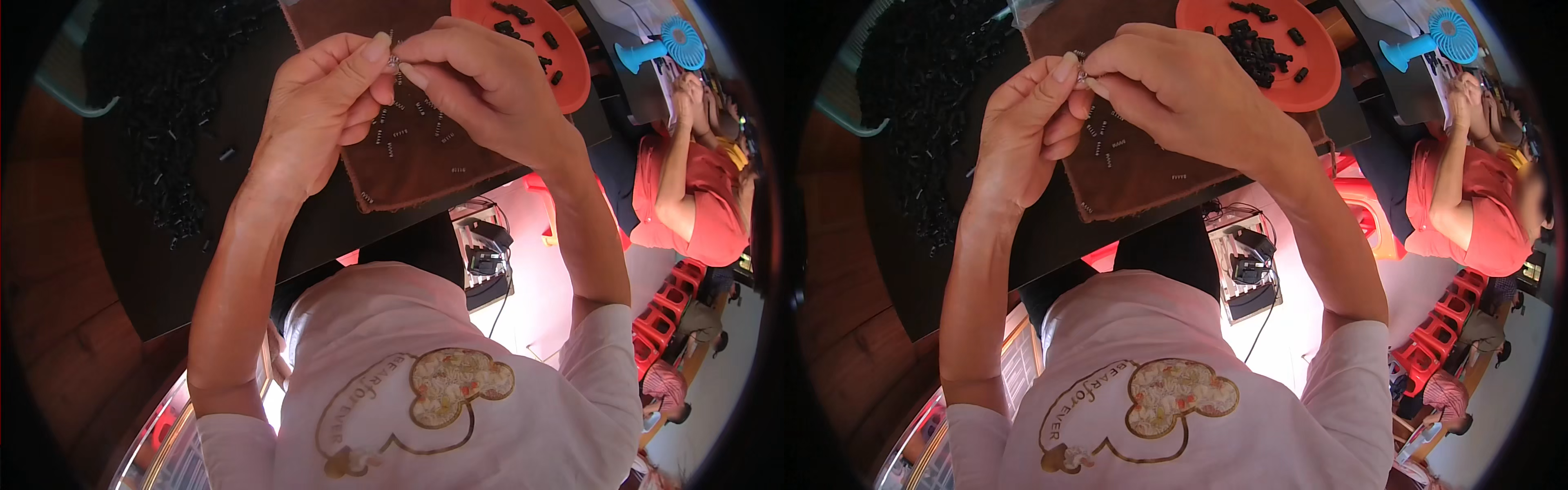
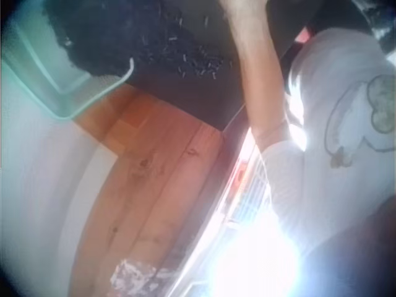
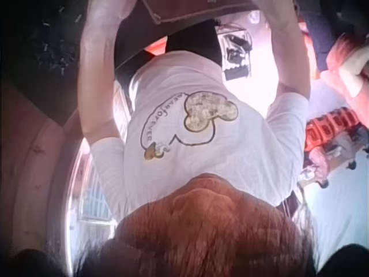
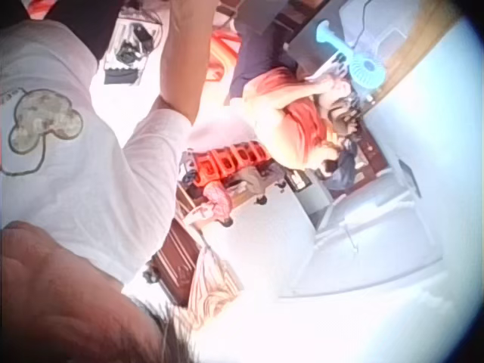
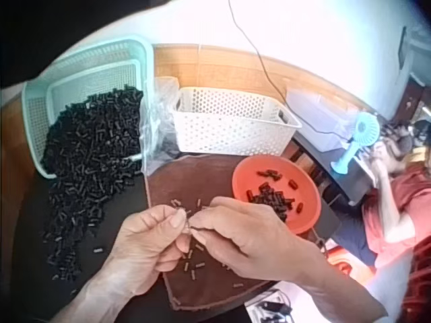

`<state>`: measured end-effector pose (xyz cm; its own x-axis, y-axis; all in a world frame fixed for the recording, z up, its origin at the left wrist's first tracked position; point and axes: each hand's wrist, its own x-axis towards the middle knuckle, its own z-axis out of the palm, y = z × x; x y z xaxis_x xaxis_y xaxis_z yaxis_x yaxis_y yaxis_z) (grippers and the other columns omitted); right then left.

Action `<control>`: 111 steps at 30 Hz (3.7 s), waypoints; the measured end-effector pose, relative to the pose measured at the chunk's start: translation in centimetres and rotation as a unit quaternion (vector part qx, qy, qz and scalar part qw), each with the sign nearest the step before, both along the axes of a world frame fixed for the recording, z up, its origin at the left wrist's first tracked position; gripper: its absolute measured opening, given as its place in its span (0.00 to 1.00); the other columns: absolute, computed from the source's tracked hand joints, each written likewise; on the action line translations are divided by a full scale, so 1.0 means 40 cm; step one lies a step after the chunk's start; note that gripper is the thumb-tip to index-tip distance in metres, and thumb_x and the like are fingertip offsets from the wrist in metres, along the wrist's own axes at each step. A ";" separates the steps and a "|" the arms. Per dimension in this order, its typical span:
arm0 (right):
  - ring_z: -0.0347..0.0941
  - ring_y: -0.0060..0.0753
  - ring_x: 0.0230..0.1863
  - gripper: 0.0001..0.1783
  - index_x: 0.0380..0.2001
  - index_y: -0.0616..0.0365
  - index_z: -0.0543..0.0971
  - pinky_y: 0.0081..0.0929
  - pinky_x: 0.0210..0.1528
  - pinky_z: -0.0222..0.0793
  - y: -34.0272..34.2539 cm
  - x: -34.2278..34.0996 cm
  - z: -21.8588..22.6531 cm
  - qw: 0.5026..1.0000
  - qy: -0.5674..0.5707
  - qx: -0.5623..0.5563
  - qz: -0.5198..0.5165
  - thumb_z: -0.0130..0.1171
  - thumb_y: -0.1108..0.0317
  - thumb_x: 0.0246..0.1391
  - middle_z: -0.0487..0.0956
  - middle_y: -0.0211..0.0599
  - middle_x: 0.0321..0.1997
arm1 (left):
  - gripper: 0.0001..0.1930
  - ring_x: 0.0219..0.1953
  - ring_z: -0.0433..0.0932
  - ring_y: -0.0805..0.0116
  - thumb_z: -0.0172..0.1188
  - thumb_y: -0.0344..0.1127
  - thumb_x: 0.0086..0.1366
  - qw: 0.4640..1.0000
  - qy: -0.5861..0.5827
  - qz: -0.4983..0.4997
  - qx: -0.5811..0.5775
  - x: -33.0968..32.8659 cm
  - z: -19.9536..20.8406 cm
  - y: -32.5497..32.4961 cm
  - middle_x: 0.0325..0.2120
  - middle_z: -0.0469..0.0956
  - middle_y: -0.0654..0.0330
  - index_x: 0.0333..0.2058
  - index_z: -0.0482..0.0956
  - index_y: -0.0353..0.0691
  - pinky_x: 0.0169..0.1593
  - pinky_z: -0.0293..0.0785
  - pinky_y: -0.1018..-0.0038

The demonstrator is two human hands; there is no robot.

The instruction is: The person assembles small black plastic components by inserting small silver pins into them one at a time.

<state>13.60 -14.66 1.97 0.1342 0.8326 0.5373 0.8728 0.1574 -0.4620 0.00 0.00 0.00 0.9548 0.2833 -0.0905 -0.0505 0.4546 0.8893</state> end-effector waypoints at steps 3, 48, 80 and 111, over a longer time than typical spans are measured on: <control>0.68 0.24 0.24 0.11 0.43 0.58 0.79 0.21 0.26 0.63 -0.004 0.002 -0.002 0.999 0.003 0.039 0.018 0.61 0.78 0.55 0.75 0.29 0.26 | 0.11 0.17 0.59 0.88 0.59 0.42 0.69 1.000 -0.003 -0.020 -0.001 0.000 -0.005 0.004 0.22 0.74 0.69 0.34 0.78 0.40 0.18 0.48 0.88; 0.76 0.28 0.24 0.08 0.36 0.62 0.76 0.24 0.25 0.70 -0.029 -0.022 -0.017 0.983 0.164 -0.073 -0.034 0.61 0.72 0.53 0.78 0.35 0.24 | 0.12 0.16 0.56 0.88 0.54 0.41 0.71 0.997 0.079 -0.003 0.024 -0.007 -0.015 -0.048 0.23 0.75 0.66 0.33 0.77 0.39 0.19 0.49 0.88; 0.66 0.16 0.21 0.19 0.31 0.63 0.80 0.19 0.22 0.59 -0.034 -0.061 0.000 0.906 0.399 -0.130 -0.054 0.53 0.56 0.65 0.72 0.27 0.19 | 0.11 0.21 0.58 0.91 0.51 0.39 0.73 0.974 -0.021 0.109 0.196 -0.004 -0.036 -0.095 0.27 0.74 0.71 0.37 0.75 0.38 0.21 0.51 0.88; 0.69 0.28 0.28 0.04 0.35 0.61 0.75 0.23 0.32 0.65 -0.100 0.020 -0.037 0.987 0.060 -0.124 -0.078 0.58 0.75 0.56 0.73 0.33 0.30 | 0.06 0.23 0.72 0.75 0.58 0.31 0.64 0.928 0.067 0.050 0.362 -0.048 -0.030 -0.040 0.21 0.75 0.63 0.33 0.77 0.33 0.28 0.69 0.75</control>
<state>14.42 -18.65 0.49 0.3211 0.9009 0.2919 0.8140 -0.1051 -0.5712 -1.93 -1.61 -1.19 0.9146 0.4022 0.0412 0.0733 -0.2654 0.9613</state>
